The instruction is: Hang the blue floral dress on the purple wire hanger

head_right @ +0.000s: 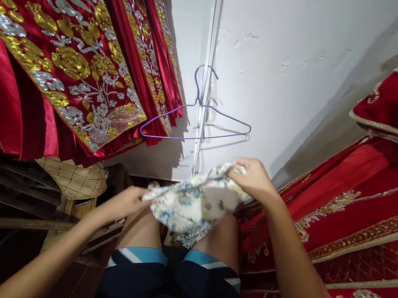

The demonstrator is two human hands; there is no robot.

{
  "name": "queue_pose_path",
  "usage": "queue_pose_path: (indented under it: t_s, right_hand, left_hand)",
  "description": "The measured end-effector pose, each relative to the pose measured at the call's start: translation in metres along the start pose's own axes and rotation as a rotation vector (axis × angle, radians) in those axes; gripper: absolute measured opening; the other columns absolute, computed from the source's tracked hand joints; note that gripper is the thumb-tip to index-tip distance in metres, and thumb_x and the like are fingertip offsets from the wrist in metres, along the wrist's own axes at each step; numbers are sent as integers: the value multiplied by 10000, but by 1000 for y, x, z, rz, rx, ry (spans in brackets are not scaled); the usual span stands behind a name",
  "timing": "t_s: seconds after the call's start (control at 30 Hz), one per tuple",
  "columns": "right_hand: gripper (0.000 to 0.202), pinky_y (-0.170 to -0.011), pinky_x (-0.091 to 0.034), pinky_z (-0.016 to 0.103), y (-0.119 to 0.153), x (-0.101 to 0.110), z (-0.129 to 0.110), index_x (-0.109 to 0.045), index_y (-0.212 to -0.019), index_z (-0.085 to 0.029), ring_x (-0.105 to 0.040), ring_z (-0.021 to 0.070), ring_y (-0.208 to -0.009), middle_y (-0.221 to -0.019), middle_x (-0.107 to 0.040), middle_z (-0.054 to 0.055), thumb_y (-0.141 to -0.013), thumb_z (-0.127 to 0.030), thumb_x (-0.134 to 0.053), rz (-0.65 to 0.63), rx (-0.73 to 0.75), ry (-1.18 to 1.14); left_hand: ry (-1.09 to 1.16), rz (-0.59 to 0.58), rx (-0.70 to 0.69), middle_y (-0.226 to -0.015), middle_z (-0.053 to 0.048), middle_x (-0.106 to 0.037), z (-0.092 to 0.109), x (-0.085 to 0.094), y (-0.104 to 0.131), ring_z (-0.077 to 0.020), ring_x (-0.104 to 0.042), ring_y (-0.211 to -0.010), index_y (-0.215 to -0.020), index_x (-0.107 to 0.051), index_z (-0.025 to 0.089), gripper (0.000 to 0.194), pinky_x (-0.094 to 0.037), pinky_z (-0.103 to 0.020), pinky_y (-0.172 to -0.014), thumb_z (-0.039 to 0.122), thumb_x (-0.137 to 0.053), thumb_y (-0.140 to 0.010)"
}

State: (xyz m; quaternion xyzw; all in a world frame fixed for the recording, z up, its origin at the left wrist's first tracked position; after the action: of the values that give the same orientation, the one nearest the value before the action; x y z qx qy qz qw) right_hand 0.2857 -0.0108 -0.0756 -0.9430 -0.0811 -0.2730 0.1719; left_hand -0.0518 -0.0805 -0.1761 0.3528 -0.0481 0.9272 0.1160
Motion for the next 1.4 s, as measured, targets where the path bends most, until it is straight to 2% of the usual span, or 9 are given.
queue_pose_path:
  t_s: [0.17,0.3,0.5,0.7,0.8,0.93,1.2,1.3,1.4]
  right_hand:
    - [270,-797,-473,349,-69,-23,9,-707,-992,-165,-662,274,-914,-973,-745,104,-845,-366,-605,305,256,71]
    - [307,-717,-447,345,-107,-38,30,-669,-842,-173,-647,279,-805,-846,-731,107,-870,-452,-544,234,186,176]
    - [440,-556,-333,287,-88,-22,35,-478,-584,-209,-488,172,-585,-572,-547,14,-855,-548,-547,208,60,196]
    - [431,-530,-262,272,-69,-14,27,-331,-561,-238,-355,122,-536,-515,-355,-51,-818,-495,-562,226,28,80]
    - [409,-527,-267,270,-70,-17,28,-349,-554,-236,-359,119,-529,-508,-361,-56,-793,-478,-577,197,-7,23]
    - [355,-547,-333,268,-66,-28,25,-493,-586,-208,-443,136,-555,-542,-480,-38,-762,-488,-623,108,-38,-84]
    - [324,-725,-486,321,-45,-21,18,-721,-1084,-165,-628,201,-782,-901,-724,63,-837,-352,-625,197,182,-133]
    - [709,-633,-490,327,-39,4,35,-438,-1501,-214,-592,183,-648,-884,-715,47,-824,-275,-641,431,176,-128]
    - [853,-628,-495,345,-45,33,52,-298,-1579,-217,-576,184,-617,-892,-705,42,-818,-308,-671,589,149,-96]
  left_hand:
    - [-438,303,-48,-936,-158,-737,34,87,-36,-289,-643,-845,-811,-649,184,330,-458,-357,-793,357,-389,-918]
    - [-530,384,-5,-848,-146,-706,48,111,-65,-292,-644,-803,-751,-528,208,252,-458,-356,-760,293,-345,-902]
    - [-536,512,80,-921,-180,-696,43,115,-84,-331,-668,-871,-886,-502,199,97,-468,-372,-754,274,-441,-885]
    - [-467,384,58,-939,-150,-715,36,104,-92,-321,-695,-849,-1317,-416,153,424,-471,-356,-734,267,-462,-911]
    - [-487,368,-68,-1023,-153,-721,53,103,-92,-315,-687,-956,-1325,-469,174,403,-472,-361,-812,276,-432,-937]
    - [-462,568,-304,-1011,-140,-723,97,110,-96,-275,-670,-905,-1111,-612,181,310,-457,-342,-828,354,-384,-993]
    - [-372,611,-445,-841,-73,-731,131,107,-125,-225,-638,-777,-933,-693,170,210,-445,-310,-750,177,-488,-889]
    - [-423,625,-433,-903,-100,-738,125,109,-125,-259,-629,-861,-929,-718,163,256,-456,-357,-808,153,-468,-871]
    - [-479,633,-456,-895,-112,-714,125,109,-122,-269,-609,-867,-894,-730,156,263,-459,-383,-824,163,-469,-861]
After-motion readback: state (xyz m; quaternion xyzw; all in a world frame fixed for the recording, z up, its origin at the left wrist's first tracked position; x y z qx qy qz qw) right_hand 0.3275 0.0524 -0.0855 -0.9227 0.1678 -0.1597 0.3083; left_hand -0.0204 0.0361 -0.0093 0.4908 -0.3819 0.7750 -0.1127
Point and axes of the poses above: each hand's wrist, its own y-axis away from the middle knuckle, its own x-axis out of the back of the hand, z = x × y, the point moved 5 cm from there along -y, towards the middle knuckle
